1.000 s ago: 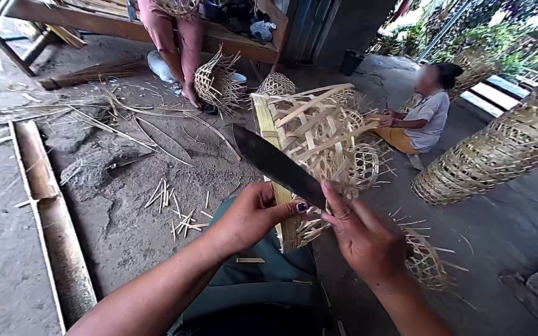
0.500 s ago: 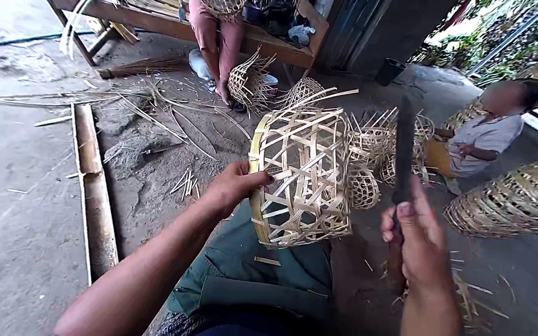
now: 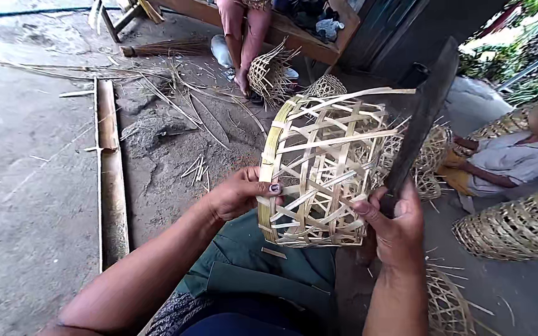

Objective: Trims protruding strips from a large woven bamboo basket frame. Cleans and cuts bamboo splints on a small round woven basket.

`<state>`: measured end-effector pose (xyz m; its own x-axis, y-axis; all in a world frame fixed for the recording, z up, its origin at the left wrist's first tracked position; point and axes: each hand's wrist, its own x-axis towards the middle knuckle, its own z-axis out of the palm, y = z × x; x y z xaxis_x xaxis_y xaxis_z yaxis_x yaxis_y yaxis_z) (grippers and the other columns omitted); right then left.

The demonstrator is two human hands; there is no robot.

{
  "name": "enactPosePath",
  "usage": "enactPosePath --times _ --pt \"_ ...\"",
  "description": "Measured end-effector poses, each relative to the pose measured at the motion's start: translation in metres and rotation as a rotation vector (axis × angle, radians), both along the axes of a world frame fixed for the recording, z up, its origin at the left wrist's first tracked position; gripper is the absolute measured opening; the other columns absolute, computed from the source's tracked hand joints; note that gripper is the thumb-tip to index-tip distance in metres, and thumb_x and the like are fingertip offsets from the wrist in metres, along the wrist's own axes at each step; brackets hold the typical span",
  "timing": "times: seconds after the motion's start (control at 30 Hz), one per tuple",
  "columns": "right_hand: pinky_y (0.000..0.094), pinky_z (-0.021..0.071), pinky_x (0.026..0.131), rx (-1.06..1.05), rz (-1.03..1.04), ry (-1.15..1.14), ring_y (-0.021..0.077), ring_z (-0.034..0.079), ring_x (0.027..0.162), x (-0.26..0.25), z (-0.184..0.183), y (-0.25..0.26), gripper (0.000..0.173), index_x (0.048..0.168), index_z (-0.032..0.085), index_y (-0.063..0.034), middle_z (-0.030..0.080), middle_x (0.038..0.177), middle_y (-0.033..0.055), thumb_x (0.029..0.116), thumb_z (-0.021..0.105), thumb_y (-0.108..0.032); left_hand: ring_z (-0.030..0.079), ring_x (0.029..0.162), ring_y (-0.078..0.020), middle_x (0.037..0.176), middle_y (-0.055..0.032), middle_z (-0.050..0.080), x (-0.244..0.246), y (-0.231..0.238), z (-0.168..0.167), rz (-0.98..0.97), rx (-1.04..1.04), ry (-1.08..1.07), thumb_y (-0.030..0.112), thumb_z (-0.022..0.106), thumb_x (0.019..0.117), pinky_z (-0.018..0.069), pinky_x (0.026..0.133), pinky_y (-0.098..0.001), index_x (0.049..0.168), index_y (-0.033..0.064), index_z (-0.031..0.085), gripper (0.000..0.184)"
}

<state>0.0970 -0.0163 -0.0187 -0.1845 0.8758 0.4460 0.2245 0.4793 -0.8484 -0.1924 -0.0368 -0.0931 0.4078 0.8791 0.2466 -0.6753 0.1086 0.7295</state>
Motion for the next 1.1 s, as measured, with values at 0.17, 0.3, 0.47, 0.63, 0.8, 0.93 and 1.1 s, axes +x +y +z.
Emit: enactPosePath --times 0.17,0.3,0.47,0.63,0.8,0.93,1.1 --pt "0.0156 0.0505 0.061 -0.082 0.021 0.063 0.0014 0.054 0.065 0.017 -0.011 -0.002 0.109 0.156 0.028 -0.0014 0.053 0.081 -0.0081 0.0746 0.090 -0.041 0.071 0.098 -0.0090 0.105 0.0001 0.076 -0.006 0.010 0.001 -0.072 0.054 0.200 0.020 0.076 0.0908 0.0582 0.091 -0.0284 0.110 0.0144 0.074 0.020" --pt "0.0134 0.0519 0.067 -0.097 0.023 0.102 -0.0015 0.056 0.069 0.031 -0.009 -0.009 0.098 0.145 0.036 -0.0017 0.056 0.085 -0.0107 0.0736 0.090 -0.041 0.069 0.109 -0.0164 0.122 -0.0054 0.069 -0.009 0.015 0.035 -0.017 0.141 0.156 0.066 0.063 0.0911 0.0582 0.094 -0.0358 0.140 0.0116 0.055 0.074" --pt "0.0169 0.0484 0.056 0.157 -0.293 -0.036 0.0011 0.054 0.063 0.036 0.003 -0.024 0.079 0.151 0.039 0.0037 0.057 0.080 -0.0071 0.0924 0.076 -0.033 0.071 0.081 -0.0118 0.091 -0.0081 0.074 0.031 0.005 0.078 0.241 0.057 0.375 0.003 0.067 0.0964 0.0607 0.078 -0.0280 0.102 0.0020 0.073 0.008" --pt "0.0189 0.0447 0.051 -0.209 0.189 0.262 0.0037 0.048 0.055 0.040 0.038 -0.061 0.063 0.144 0.055 -0.0059 0.056 0.073 -0.0049 0.1057 0.042 -0.055 0.072 0.089 -0.0149 0.094 -0.0094 0.075 0.070 -0.001 0.074 0.211 0.020 0.343 0.003 0.068 0.0957 0.0603 0.088 -0.0321 0.106 -0.0005 0.072 0.012" --pt "0.0175 0.0458 0.053 -0.318 0.277 0.218 0.0035 0.051 0.058 0.041 0.040 -0.060 0.036 0.115 0.063 -0.0031 0.057 0.073 -0.0023 0.1102 0.044 -0.034 0.072 0.085 -0.0113 0.089 -0.0054 0.074 0.094 -0.012 0.068 0.245 0.106 0.333 0.007 0.064 0.0989 0.0603 0.085 -0.0288 0.105 0.0013 0.073 0.012" --pt "0.0172 0.0468 0.053 -0.386 0.367 0.322 0.0033 0.052 0.057 0.046 0.039 -0.060 0.041 0.135 0.056 -0.0030 0.057 0.075 -0.0014 0.1089 0.048 -0.034 0.072 0.086 -0.0122 0.092 -0.0060 0.075 0.097 -0.014 0.065 0.236 0.141 0.342 0.008 0.065 0.0987 0.0604 0.084 -0.0290 0.105 0.0016 0.073 0.012" --pt "0.0164 0.0463 0.053 -0.206 0.245 0.150 0.0021 0.053 0.059 0.035 0.030 -0.064 0.031 0.121 0.062 -0.0017 0.058 0.075 -0.0030 0.1093 0.049 -0.027 0.072 0.088 -0.0120 0.095 -0.0056 0.075 0.099 -0.016 0.062 0.216 0.152 0.355 0.010 0.065 0.0994 0.0602 0.086 -0.0288 0.107 0.0013 0.072 0.013"
